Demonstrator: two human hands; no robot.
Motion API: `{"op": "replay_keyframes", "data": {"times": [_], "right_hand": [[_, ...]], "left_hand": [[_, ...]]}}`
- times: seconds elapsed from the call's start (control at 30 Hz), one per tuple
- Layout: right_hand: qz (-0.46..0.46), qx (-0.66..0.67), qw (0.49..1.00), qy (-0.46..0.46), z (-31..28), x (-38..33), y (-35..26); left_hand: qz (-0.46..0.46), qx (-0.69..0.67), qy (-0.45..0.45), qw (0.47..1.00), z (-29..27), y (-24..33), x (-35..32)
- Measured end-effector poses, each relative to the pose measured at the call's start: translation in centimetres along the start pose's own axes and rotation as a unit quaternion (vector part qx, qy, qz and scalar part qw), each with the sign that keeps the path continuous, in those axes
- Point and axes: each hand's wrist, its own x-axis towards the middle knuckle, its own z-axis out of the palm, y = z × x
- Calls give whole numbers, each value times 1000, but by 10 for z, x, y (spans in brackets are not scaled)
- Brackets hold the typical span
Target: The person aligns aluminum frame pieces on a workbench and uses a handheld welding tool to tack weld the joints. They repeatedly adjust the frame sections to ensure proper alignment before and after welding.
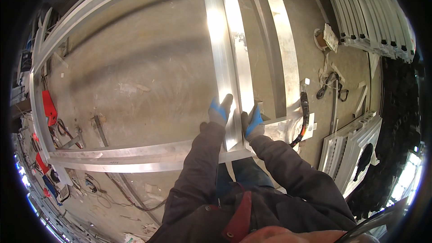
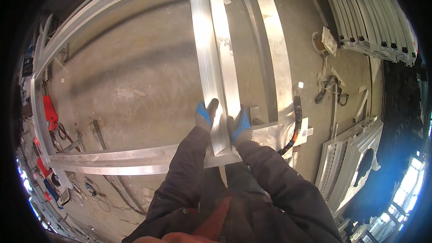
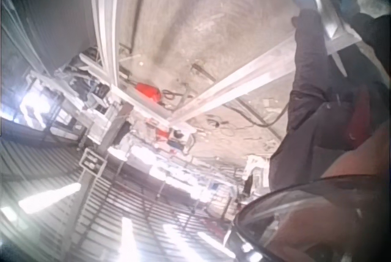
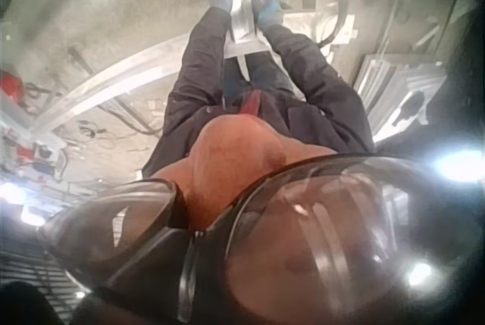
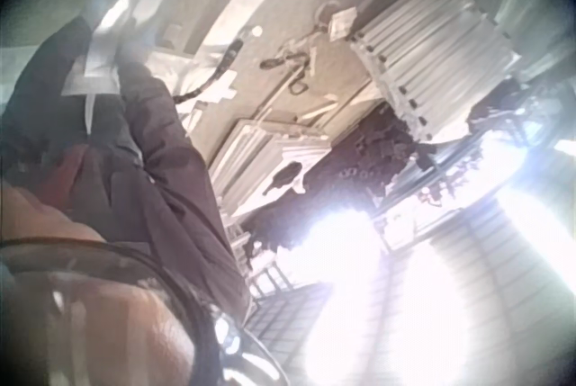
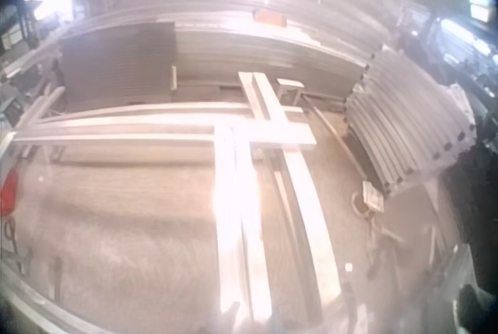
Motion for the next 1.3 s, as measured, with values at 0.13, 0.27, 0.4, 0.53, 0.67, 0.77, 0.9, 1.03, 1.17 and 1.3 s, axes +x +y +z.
{"op": "replay_keyframes", "data": {"times": [0.13, 0.27, 0.4, 0.53, 0.67, 0.77, 0.9, 1.03, 1.17, 1.3], "right_hand": [[-24, 24, 999, 5, 2, 1, 3], [-56, 41, 997, 22, 3, 0, 5], [-48, 9, 999, 23, 2, 0, 4], [-32, -4, 999, 11, -1, 1, -2], [-7, 6, 1000, -1, -5, 0, -10], [16, -3, 1000, -10, -6, -1, -11], [-12, -6, 1000, 12, -1, -1, -4], [-39, 13, 999, 21, 4, 1, 3], [-22, 18, 1000, 11, 3, 2, 3], [-27, 22, 999, 13, 0, 1, -4]], "left_hand": [[59, 23, 42, 997, 4, 3, -4], [-30, -25, 10, 999, 3, 8, -4], [-70, -131, 27, 989, 5, 12, -7], [-23, -171, 14, 985, 5, 13, -10], [-43, -61, -9, 997, 1, 8, -4], [18, -54, -11, 998, 0, 1, 3], [58, -27, 18, 998, 3, -10, 6], [-7, -193, -29, 981, 1, -21, -5], [-36, -256, -14, 966, 3, -35, -11], [-34, -317, 20, 948, 11, -56, -1]]}}
